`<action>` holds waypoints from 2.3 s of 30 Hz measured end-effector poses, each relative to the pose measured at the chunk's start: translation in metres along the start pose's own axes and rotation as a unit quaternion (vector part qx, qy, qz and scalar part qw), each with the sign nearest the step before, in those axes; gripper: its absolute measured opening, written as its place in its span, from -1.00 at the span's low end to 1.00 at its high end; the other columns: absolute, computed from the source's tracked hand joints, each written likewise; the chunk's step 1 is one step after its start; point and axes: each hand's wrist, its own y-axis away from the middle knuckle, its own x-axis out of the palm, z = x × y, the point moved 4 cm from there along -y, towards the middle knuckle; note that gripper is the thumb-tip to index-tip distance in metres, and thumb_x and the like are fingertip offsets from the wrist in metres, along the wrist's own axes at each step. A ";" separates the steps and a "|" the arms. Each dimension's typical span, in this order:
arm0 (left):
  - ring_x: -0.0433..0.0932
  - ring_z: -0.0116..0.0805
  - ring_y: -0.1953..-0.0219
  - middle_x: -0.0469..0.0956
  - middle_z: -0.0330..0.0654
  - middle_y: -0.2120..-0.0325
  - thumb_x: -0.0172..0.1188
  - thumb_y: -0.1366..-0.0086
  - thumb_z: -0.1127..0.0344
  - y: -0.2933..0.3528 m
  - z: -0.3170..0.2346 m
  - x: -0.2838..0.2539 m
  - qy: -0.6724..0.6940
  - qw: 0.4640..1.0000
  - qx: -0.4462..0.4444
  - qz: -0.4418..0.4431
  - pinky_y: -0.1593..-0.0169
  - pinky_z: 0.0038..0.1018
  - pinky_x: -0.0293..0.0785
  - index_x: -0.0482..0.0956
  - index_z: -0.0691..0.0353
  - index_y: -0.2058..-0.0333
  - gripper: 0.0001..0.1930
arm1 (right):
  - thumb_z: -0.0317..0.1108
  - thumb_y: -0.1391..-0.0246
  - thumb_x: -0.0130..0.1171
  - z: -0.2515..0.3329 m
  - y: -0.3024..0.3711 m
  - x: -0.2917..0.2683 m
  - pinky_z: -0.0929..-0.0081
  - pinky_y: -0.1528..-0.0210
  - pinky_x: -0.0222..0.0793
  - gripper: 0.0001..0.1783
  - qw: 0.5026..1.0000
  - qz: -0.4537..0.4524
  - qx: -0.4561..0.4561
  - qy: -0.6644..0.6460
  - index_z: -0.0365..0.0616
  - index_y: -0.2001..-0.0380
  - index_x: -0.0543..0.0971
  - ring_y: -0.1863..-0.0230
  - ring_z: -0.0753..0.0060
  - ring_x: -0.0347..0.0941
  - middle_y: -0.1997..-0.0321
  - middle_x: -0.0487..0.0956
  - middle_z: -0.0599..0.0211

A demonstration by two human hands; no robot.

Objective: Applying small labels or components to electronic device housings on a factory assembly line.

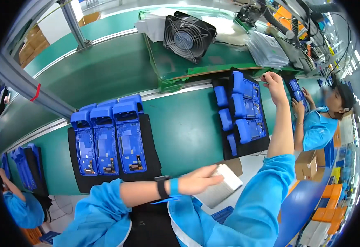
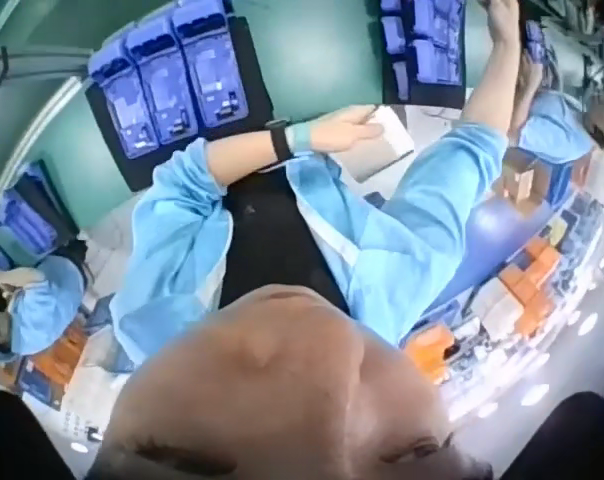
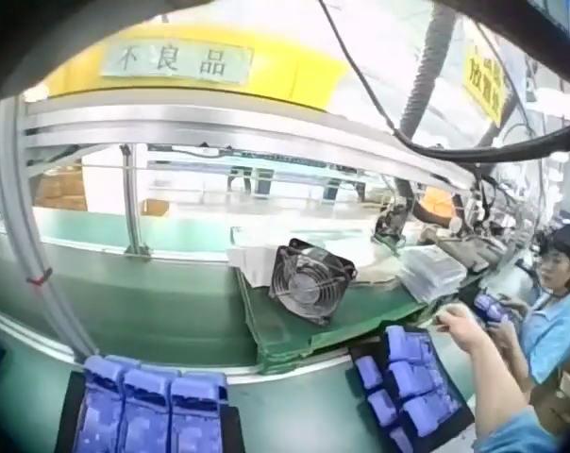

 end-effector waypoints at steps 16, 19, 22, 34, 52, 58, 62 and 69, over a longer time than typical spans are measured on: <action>0.48 -0.41 -0.05 0.52 -0.16 0.00 -0.01 -0.46 0.33 0.199 -0.054 -0.087 0.161 0.916 0.085 -0.357 -0.17 -0.46 0.33 0.36 0.36 -0.14 -0.64 | -0.30 -0.25 0.14 0.096 0.196 0.167 0.42 0.16 0.23 -0.85 0.835 0.174 -0.156 -0.497 -0.11 0.28 0.42 0.15 0.36 0.28 0.24 0.37 0.34; 0.47 -0.38 -0.07 0.50 -0.14 -0.03 -0.03 -0.46 0.34 0.221 -0.056 -0.091 0.154 0.908 0.093 -0.378 -0.18 -0.44 0.32 0.35 0.38 -0.16 -0.63 | -0.30 -0.23 0.16 0.098 0.208 0.198 0.42 0.18 0.22 -0.84 0.826 0.197 -0.134 -0.510 -0.11 0.28 0.42 0.17 0.36 0.28 0.26 0.37 0.35; 0.47 -0.38 -0.08 0.48 -0.11 -0.07 0.01 -0.44 0.29 0.239 -0.059 -0.090 0.164 0.882 0.103 -0.429 -0.19 -0.45 0.31 0.33 0.38 -0.18 -0.59 | -0.28 -0.21 0.19 0.105 0.225 0.237 0.43 0.17 0.23 -0.80 0.830 0.216 -0.102 -0.504 -0.13 0.32 0.42 0.19 0.35 0.29 0.29 0.38 0.32; 0.24 0.20 -0.28 0.06 0.37 -0.33 0.19 -0.26 0.24 0.239 -0.106 -0.073 -0.377 0.866 0.229 -0.236 -0.16 -0.17 0.29 0.52 0.35 0.18 -0.72 | -0.37 -0.24 0.14 0.149 0.286 0.338 0.56 0.05 0.25 -0.85 0.845 0.336 -0.103 -0.403 -0.25 0.33 0.48 0.16 0.50 0.32 0.14 0.43 0.23; 0.02 0.32 -0.40 -0.05 0.47 -0.34 0.16 -0.34 0.13 0.246 -0.102 -0.073 -0.279 0.909 0.205 -0.234 -0.26 -0.08 0.26 0.48 0.40 0.13 -0.62 | -0.51 -0.21 0.14 0.155 0.298 0.355 0.62 0.17 0.31 -0.92 0.899 0.259 -0.077 -0.346 -0.33 0.31 0.48 0.25 0.55 0.36 0.22 0.49 0.25; 0.06 0.38 -0.37 -0.03 0.55 -0.29 0.23 -0.24 0.34 0.242 -0.111 -0.068 -0.302 0.903 0.190 -0.241 -0.35 -0.11 0.09 0.47 0.38 0.19 -0.75 | -0.57 -0.11 0.21 0.158 0.297 0.350 0.57 0.19 0.36 -0.93 0.913 0.239 -0.127 -0.304 -0.36 0.36 0.52 0.24 0.46 0.43 0.24 0.53 0.17; 0.04 0.38 -0.37 -0.03 0.57 -0.28 0.26 -0.22 0.35 0.243 -0.113 -0.065 -0.310 0.899 0.188 -0.246 -0.36 -0.11 0.09 0.47 0.38 0.20 -0.74 | -0.62 -0.02 0.25 0.161 0.298 0.349 0.54 0.24 0.40 -0.91 0.931 0.204 -0.174 -0.249 -0.35 0.39 0.53 0.28 0.37 0.48 0.28 0.55 0.14; 0.04 0.39 -0.37 -0.02 0.58 -0.28 0.29 -0.19 0.37 0.241 -0.115 -0.068 -0.326 0.894 0.183 -0.248 -0.36 -0.11 0.11 0.47 0.40 0.20 -0.73 | -0.64 0.01 0.26 0.165 0.295 0.351 0.51 0.30 0.40 -0.90 0.942 0.160 -0.241 -0.171 -0.34 0.40 0.54 0.35 0.32 0.49 0.32 0.56 0.14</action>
